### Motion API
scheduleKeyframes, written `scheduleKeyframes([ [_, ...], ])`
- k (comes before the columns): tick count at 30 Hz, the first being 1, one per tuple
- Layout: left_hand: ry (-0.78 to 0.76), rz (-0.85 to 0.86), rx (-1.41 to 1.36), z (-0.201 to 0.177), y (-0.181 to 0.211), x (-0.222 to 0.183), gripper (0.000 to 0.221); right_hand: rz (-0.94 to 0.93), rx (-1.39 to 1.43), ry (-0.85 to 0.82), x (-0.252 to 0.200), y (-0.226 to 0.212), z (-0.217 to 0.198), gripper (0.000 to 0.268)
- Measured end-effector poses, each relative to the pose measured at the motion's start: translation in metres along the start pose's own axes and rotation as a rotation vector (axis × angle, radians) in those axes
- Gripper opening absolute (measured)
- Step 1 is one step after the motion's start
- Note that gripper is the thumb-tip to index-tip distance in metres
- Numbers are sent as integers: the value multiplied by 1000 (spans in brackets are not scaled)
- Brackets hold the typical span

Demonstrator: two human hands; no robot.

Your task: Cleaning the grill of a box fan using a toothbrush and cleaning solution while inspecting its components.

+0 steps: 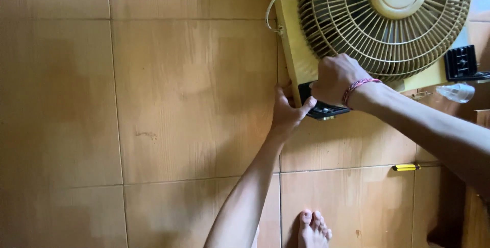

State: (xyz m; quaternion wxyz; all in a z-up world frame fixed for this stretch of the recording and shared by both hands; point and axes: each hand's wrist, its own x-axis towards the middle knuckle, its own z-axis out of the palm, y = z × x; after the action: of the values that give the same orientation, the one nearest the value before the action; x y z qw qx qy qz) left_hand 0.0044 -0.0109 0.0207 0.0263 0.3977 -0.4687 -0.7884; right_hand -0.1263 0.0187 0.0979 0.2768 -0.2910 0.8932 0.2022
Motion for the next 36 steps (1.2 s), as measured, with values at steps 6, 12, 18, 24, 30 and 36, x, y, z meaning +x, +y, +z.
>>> scheduleKeyframes([
  [6,-33,5,14,-7,-18,11,84,-452,-241,38,-11,11,-5,26],
  [12,-20,41,-15,-5,-19,10,78,-1015,-822,405,5,45,-3,9],
  [18,-61,-43,63,-9,6,0,77,-908,-750,129,-1,34,-10,11],
  [24,-50,-43,103,-4,-11,9,85,-534,-432,140,-21,13,-11,24],
  [30,-61,-45,58,-5,-15,10,78,20,182,31,-4,3,11,40],
  [36,-99,-68,48,-11,5,-5,84,-64,150,-32,-15,13,2,40],
])
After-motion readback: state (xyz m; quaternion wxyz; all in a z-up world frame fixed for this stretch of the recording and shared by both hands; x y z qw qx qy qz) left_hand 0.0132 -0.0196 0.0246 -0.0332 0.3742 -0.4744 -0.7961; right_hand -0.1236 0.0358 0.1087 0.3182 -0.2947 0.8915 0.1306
